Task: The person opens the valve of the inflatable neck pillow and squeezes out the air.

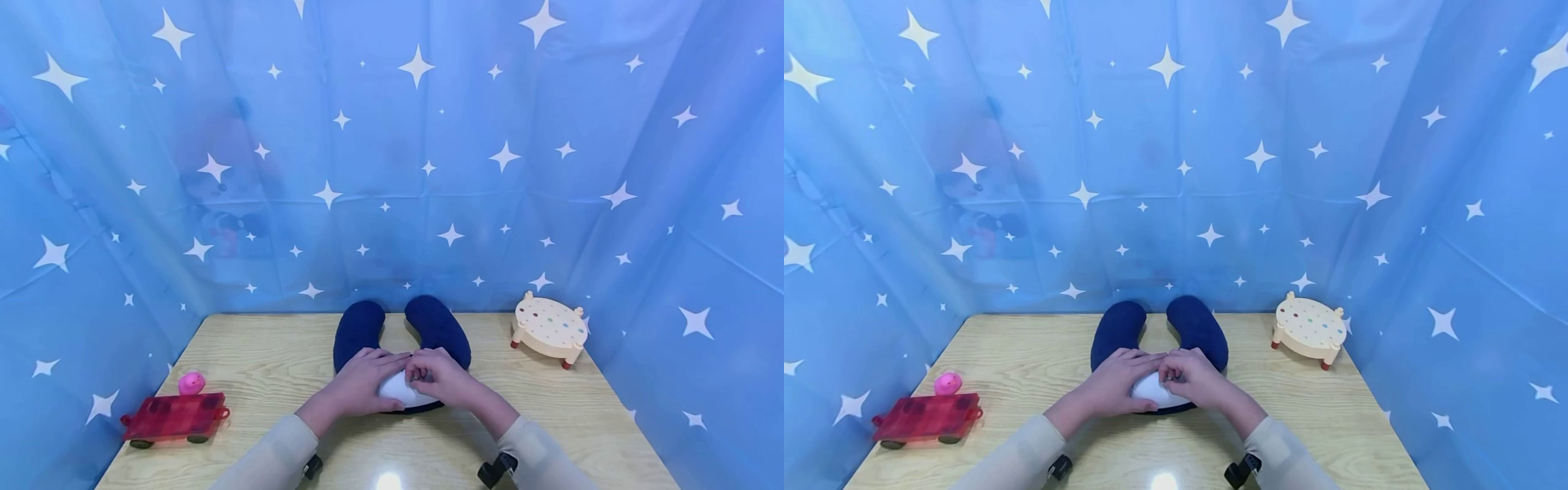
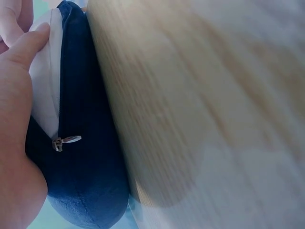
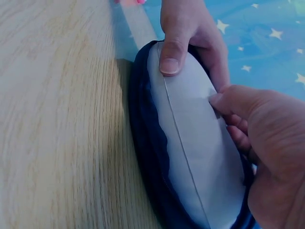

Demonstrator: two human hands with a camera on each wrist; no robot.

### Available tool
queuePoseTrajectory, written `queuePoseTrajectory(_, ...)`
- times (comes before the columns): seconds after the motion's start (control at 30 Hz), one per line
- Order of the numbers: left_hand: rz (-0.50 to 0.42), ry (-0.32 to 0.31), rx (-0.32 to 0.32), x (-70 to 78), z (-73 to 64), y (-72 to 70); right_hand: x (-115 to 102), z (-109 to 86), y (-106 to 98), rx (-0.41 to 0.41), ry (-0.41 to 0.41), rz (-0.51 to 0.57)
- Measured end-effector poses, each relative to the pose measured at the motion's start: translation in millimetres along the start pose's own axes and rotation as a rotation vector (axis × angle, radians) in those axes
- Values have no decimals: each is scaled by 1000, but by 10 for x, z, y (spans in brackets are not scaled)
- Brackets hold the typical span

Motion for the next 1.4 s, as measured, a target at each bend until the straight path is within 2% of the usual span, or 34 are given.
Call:
queuePoseTrajectory(0.37, 11, 7, 18, 16, 16, -11, -5, 9, 4, 9, -34, 77)
queuePoseTrajectory(0.63, 26, 5, 14, 20, 15, -8, 21, -5, 12, 57, -46, 136)
queuePoseTrajectory(0.87, 16, 13, 21, 35, 19, -29, 1, -24, 1, 75, -54, 140)
queuePoseTrajectory(1.03, 17, 16, 26, 39, 16, -32, 25, -34, -3, 90, -26, 141)
queuePoseTrajectory(1.27, 28, 28, 45, 33, 11, -30, 102, -72, 0, 77, 91, 203)
queuePoseTrajectory(1.4, 21, 19, 43, 11, 8, -14, 120, -82, 19, 66, 127, 239)
Point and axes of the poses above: each hand's wrist, its own z-axis towards the middle knuckle, its own y-axis out of the palm, x = y × z, the point moved 7 cm from there along z, towards the middle knuckle, and after that the axes turned 5 degrees about y, right-handed, at the moved point
